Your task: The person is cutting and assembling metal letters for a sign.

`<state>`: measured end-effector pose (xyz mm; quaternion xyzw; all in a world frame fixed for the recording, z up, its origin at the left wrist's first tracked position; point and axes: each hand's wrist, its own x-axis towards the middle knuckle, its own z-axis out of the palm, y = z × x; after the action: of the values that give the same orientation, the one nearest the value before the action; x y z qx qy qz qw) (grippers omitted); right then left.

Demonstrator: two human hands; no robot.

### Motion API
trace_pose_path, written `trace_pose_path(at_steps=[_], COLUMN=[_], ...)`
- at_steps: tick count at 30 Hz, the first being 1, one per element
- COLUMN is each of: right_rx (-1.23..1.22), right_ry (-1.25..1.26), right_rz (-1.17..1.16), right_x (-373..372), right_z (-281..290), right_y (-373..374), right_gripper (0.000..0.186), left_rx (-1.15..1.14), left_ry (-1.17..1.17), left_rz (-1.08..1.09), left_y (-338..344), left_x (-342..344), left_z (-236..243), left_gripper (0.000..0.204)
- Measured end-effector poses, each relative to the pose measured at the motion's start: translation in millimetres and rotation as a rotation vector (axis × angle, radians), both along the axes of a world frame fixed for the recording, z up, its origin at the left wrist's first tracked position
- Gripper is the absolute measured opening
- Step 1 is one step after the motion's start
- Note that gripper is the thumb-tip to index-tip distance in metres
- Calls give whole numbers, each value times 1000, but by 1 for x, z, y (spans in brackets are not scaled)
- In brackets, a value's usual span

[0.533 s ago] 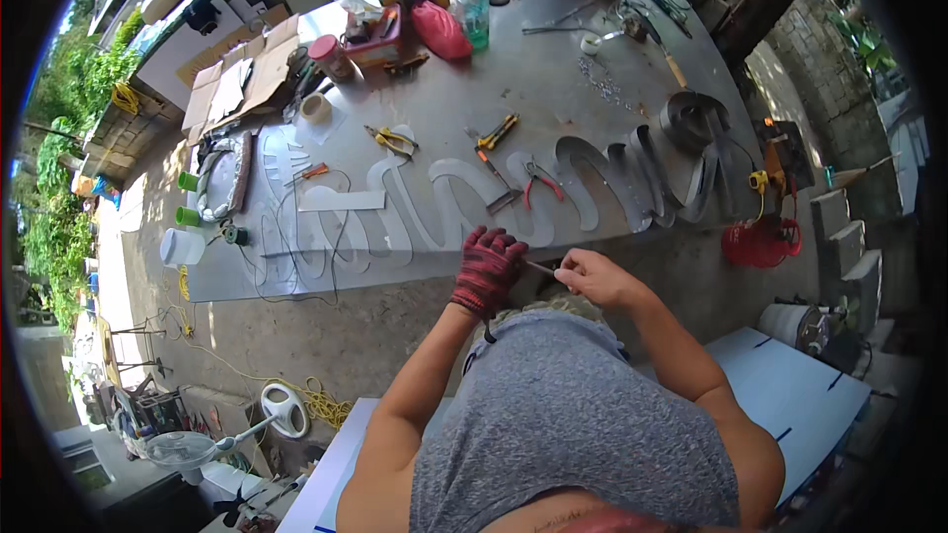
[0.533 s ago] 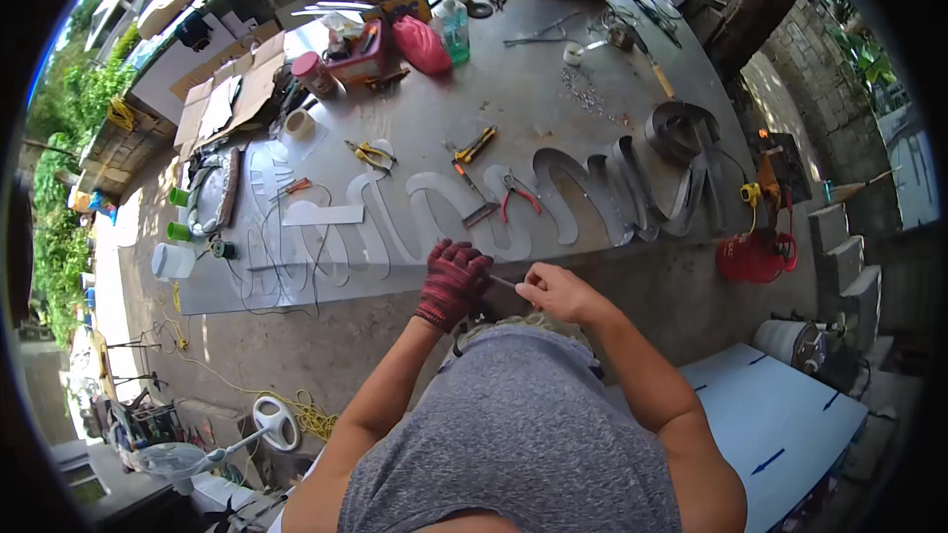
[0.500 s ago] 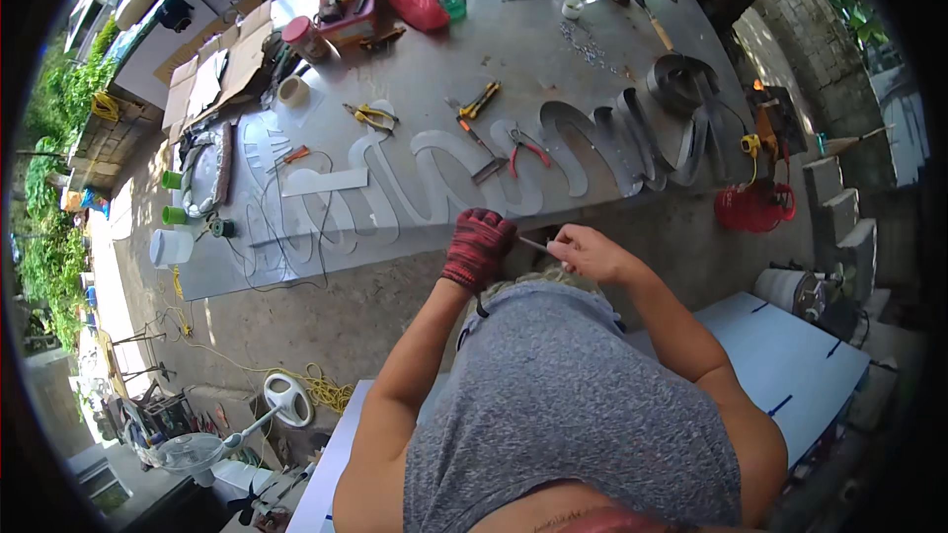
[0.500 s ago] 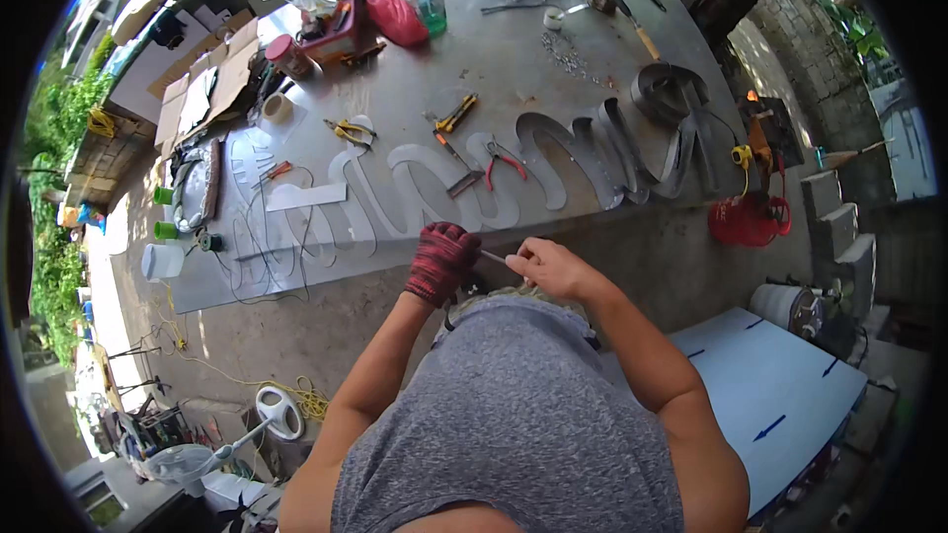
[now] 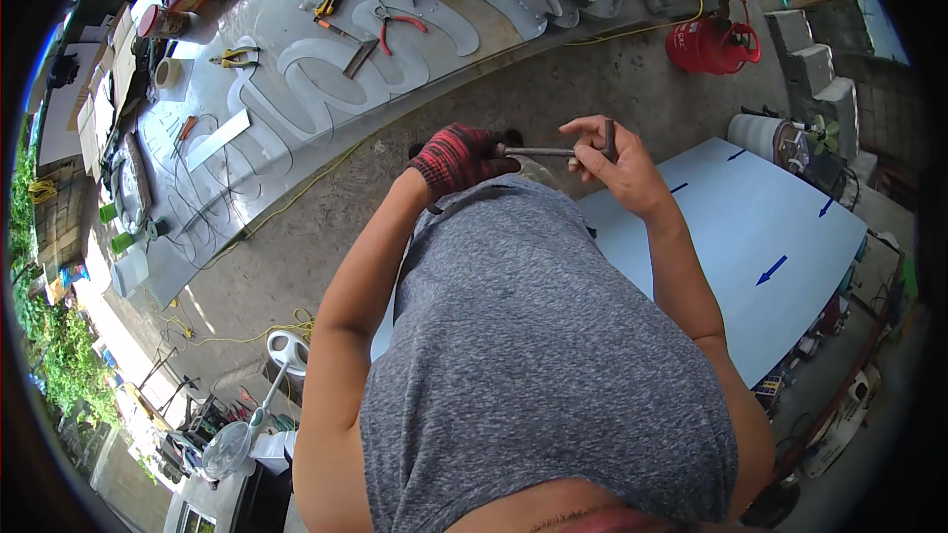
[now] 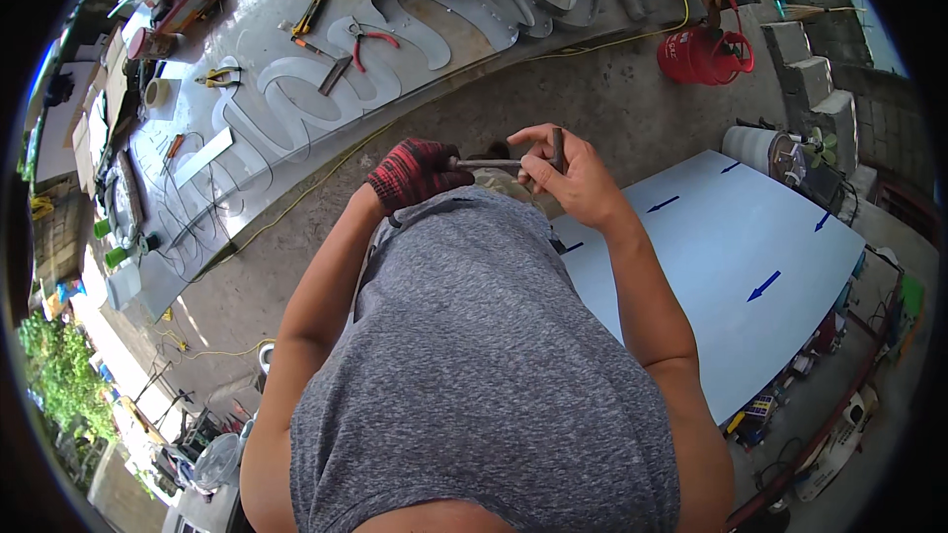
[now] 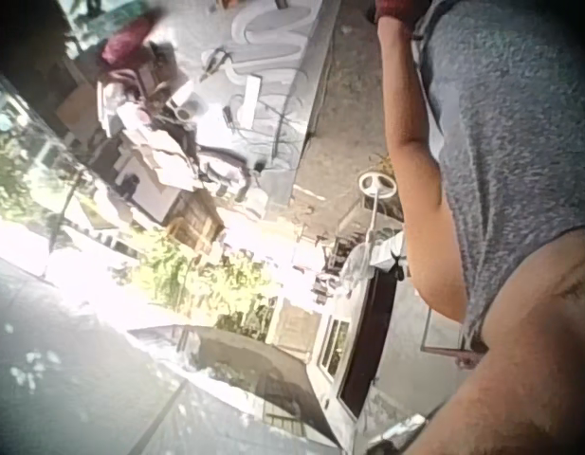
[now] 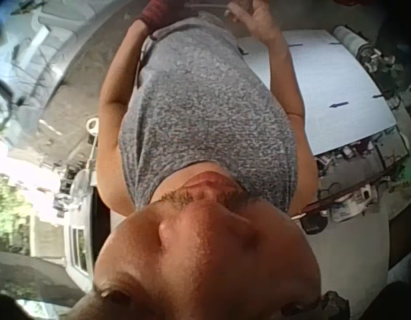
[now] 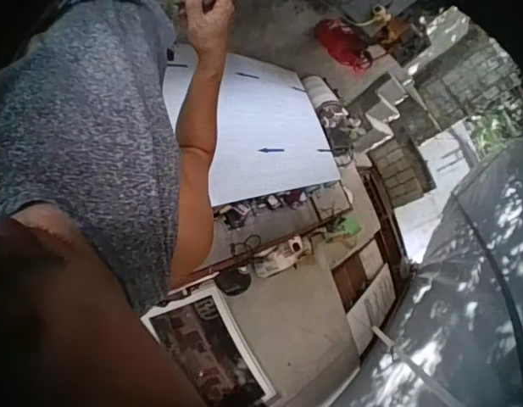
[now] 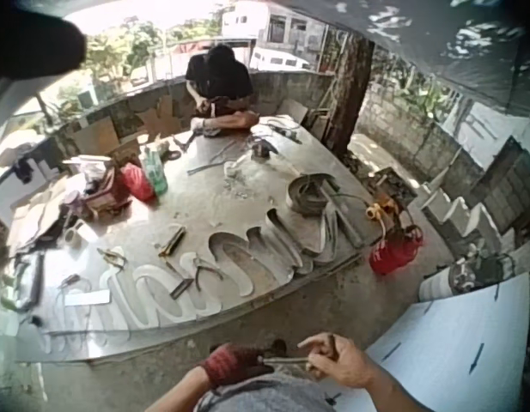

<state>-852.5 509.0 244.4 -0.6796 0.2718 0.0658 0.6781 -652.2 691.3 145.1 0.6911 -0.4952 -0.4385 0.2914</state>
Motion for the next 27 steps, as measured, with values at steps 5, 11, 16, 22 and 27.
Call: trace_pose_path(at_steps=[5, 11, 16, 22, 27], right_rx=[-68, -141, -158, -934, -1014], right_ry=[10, 88, 26, -17, 37], right_rz=[-139, -208, -131, 387, 668], right_x=[-45, -51, -37, 11, 47], right_z=[-7, -6, -6, 45, 23], right_y=[-37, -65, -92, -112, -114], right_gripper=[21, 21, 55, 94, 48], left_rx=[-24, -195, -61, -155, -219], left_ry=[-52, -206, -214, -179, 121], left_rz=[-30, 138, 75, -41, -105], left_y=[-57, -91, -106, -115, -142], left_x=[-43, -67, -40, 0, 18], left_z=[-12, -35, -44, -78, -87], left_gripper=[32, 21, 18, 15, 22])
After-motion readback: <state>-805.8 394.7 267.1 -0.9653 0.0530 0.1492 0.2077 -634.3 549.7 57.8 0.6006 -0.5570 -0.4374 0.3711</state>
